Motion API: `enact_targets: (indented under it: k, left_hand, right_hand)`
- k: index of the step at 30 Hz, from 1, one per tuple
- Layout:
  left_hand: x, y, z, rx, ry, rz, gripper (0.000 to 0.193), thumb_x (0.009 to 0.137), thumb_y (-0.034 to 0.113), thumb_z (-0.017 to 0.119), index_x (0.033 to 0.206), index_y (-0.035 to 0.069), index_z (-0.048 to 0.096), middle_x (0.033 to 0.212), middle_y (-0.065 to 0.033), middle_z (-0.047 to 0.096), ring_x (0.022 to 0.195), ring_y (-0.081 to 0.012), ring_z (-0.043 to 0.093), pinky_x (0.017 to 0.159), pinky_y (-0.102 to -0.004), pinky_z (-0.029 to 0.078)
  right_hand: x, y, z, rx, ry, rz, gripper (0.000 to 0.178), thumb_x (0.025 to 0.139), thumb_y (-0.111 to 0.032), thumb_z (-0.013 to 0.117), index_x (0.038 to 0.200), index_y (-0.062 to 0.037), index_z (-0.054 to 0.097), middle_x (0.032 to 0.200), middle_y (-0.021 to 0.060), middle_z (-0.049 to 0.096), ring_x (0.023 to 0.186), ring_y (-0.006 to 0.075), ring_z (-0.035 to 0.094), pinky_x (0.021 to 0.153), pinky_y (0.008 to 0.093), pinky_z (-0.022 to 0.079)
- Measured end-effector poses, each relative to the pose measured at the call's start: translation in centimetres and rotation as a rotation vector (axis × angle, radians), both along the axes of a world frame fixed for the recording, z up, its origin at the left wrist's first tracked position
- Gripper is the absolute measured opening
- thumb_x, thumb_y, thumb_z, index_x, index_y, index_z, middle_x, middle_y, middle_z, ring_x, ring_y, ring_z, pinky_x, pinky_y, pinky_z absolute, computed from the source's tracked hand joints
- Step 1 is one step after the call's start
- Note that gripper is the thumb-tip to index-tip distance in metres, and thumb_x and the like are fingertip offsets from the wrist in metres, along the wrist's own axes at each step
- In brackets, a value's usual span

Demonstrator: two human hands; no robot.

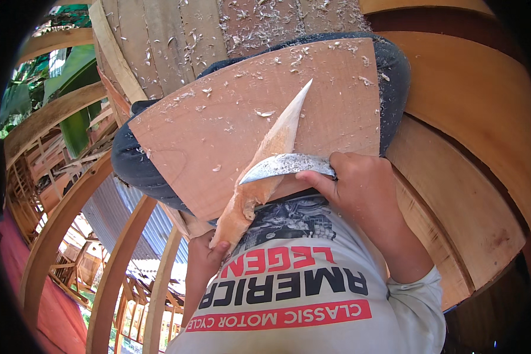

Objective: The person is sitting on a wooden platform and carving a piece of wood using a curved knife. They hold the wood in their left hand and use the knife in their right hand to shave off thin layers, creating wood shavings that accumulate on the platform.

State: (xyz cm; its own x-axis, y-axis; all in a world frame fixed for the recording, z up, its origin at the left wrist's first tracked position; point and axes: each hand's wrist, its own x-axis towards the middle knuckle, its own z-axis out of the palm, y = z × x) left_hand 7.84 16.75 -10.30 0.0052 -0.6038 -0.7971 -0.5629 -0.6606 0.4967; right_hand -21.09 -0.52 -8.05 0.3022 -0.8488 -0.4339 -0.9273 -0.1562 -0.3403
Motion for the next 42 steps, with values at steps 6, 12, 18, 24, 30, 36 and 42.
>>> enact_targets:
  k: [6, 12, 18, 24, 30, 36, 42]
  left_hand:
    - [0.7, -0.8, 0.2, 0.088, 0.13, 0.066, 0.062, 0.081, 0.056, 0.062, 0.085, -0.006, 0.065, 0.06, -0.0232, 0.059, 0.062, -0.0378, 0.065, 0.056, -0.0395, 0.047]
    - [0.7, 0.0, -0.3, 0.105, 0.173, 0.09, 0.056, 0.083, 0.049, 0.063, 0.088, -0.006, 0.066, 0.065, -0.0238, 0.061, 0.065, -0.037, 0.066, 0.058, -0.0392, 0.047]
    - [0.7, -0.8, 0.3, 0.217, 0.173, 0.054, 0.055, 0.084, 0.048, 0.063, 0.088, -0.007, 0.065, 0.067, -0.0247, 0.061, 0.068, -0.0386, 0.065, 0.06, -0.04, 0.047]
    - [1.2, -0.3, -0.9, 0.219, 0.272, 0.055, 0.052, 0.085, 0.044, 0.062, 0.089, -0.008, 0.064, 0.071, -0.0247, 0.063, 0.069, -0.0375, 0.065, 0.062, -0.0403, 0.047]
    - [0.7, -1.0, -0.1, 0.328, 0.32, 0.109, 0.05, 0.086, 0.044, 0.061, 0.091, -0.006, 0.065, 0.071, -0.0236, 0.063, 0.068, -0.0359, 0.065, 0.063, -0.0397, 0.047]
    - [0.9, 0.1, -0.5, 0.307, 0.251, 0.05, 0.049, 0.085, 0.043, 0.062, 0.093, -0.006, 0.066, 0.072, -0.0233, 0.064, 0.068, -0.0348, 0.065, 0.063, -0.0393, 0.047]
    - [1.3, 0.2, -1.1, 0.325, 0.339, 0.109, 0.044, 0.086, 0.037, 0.063, 0.092, -0.006, 0.066, 0.073, -0.0217, 0.065, 0.068, -0.0312, 0.065, 0.065, -0.0386, 0.048]
  right_hand:
    - [-0.9, -1.1, -0.9, -0.016, 0.109, -0.031, 0.057, 0.078, -0.056, 0.065, 0.061, -0.0021, 0.061, 0.057, 0.0168, 0.058, 0.053, 0.0333, 0.06, 0.049, 0.0385, 0.047]
    - [-2.8, -4.4, -2.5, -0.189, 0.203, -0.215, 0.061, 0.082, -0.057, 0.062, 0.063, 0.0014, 0.06, 0.057, 0.0207, 0.057, 0.055, 0.0371, 0.059, 0.05, 0.0395, 0.046]
    - [-2.0, -2.1, 0.1, -0.005, -0.027, -0.178, 0.057, 0.079, -0.053, 0.067, 0.06, 0.0002, 0.057, 0.055, 0.0194, 0.055, 0.051, 0.0367, 0.056, 0.047, 0.0402, 0.043]
    - [-0.4, 0.4, -0.4, 0.072, -0.047, -0.094, 0.057, 0.075, -0.052, 0.07, 0.056, -0.0012, 0.054, 0.055, 0.0172, 0.054, 0.051, 0.0348, 0.057, 0.047, 0.0401, 0.043]
    - [-2.5, -2.2, -2.1, -0.11, 0.076, -0.241, 0.054, 0.079, -0.05, 0.067, 0.059, -0.0011, 0.055, 0.055, 0.0182, 0.054, 0.051, 0.0363, 0.056, 0.048, 0.0399, 0.042]
    - [-4.1, -3.2, -0.9, -0.047, 0.03, -0.358, 0.052, 0.082, -0.048, 0.066, 0.063, 0.0001, 0.057, 0.057, 0.0199, 0.054, 0.052, 0.0368, 0.057, 0.048, 0.0395, 0.042]
    - [-0.5, 0.2, -0.3, 0.078, -0.051, -0.136, 0.054, 0.08, -0.05, 0.066, 0.061, -0.0001, 0.057, 0.057, 0.0189, 0.055, 0.054, 0.0361, 0.059, 0.049, 0.0407, 0.045]
